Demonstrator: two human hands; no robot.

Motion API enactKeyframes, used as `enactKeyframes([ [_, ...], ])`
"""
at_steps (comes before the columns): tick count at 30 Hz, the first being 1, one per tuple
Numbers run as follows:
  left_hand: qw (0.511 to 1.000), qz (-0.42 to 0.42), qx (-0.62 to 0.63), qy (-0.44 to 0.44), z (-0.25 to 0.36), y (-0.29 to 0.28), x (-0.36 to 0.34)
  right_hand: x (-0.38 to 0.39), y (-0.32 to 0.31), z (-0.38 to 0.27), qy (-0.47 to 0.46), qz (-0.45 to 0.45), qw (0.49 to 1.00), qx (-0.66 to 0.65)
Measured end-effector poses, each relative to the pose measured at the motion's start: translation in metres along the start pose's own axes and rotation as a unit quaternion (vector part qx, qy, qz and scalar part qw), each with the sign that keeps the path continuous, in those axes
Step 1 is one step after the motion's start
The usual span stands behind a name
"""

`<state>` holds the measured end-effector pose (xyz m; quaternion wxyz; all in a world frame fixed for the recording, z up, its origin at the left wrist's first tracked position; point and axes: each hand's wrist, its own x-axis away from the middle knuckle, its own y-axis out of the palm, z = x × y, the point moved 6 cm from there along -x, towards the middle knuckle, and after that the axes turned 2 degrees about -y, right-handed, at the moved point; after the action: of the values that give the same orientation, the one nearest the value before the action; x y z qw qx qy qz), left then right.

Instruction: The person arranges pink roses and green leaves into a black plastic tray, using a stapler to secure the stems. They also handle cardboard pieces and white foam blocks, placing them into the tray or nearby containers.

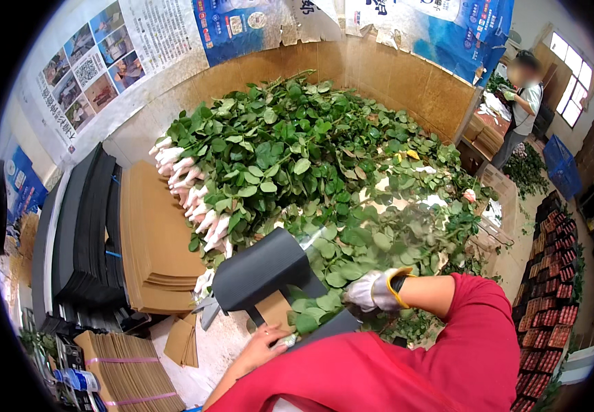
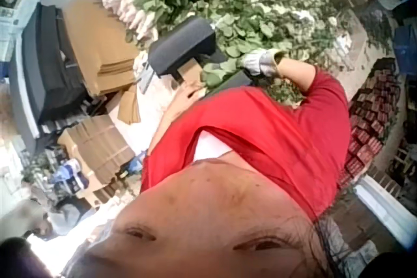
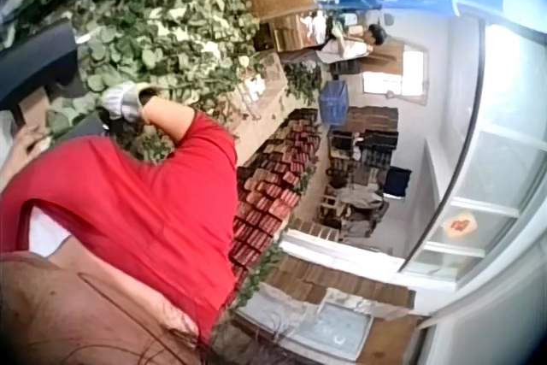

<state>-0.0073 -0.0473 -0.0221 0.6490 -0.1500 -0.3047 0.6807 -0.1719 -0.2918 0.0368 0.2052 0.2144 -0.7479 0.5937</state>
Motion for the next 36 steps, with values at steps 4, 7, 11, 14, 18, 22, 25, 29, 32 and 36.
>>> enactKeyframes([
  [4,0.999,0.026,0.043,0.003,0.001,-0.002,0.018,-0.052,-0.191,0.015,0.122,0.162,0.979,0.026],
  [7,0.998,0.022,0.054,0.028,-0.004,0.005,0.013,-0.116,-0.250,0.067,0.112,0.482,0.861,-0.117],
  [11,0.977,0.054,0.205,-0.038,-0.011,0.008,0.011,-0.196,-0.251,0.105,0.136,0.372,0.918,0.006],
  [14,0.962,0.061,0.267,-0.017,-0.024,0.014,0.012,-0.202,-0.254,0.088,0.108,0.309,0.938,0.109],
  [18,0.971,0.050,0.206,0.109,-0.043,0.028,0.017,-0.082,-0.261,-0.012,-0.053,0.373,0.900,0.218],
  [22,0.984,0.037,0.161,-0.072,-0.068,0.046,0.026,0.035,-0.226,-0.061,-0.060,0.320,0.923,0.205],
  [25,0.972,0.081,0.180,-0.131,-0.046,0.027,0.030,0.016,-0.138,-0.037,-0.027,0.168,0.977,0.131],
  [29,0.964,0.234,0.078,0.099,0.000,-0.009,0.018,-0.018,-0.022,-0.019,-0.038,0.075,0.995,0.052],
  [32,0.981,0.155,0.105,0.043,0.004,-0.010,0.020,-0.027,-0.044,-0.001,-0.001,0.012,0.998,-0.061],
  [36,0.977,0.189,0.097,0.029,-0.002,-0.003,0.034,-0.065,-0.216,0.037,0.115,0.271,0.956,0.018],
])
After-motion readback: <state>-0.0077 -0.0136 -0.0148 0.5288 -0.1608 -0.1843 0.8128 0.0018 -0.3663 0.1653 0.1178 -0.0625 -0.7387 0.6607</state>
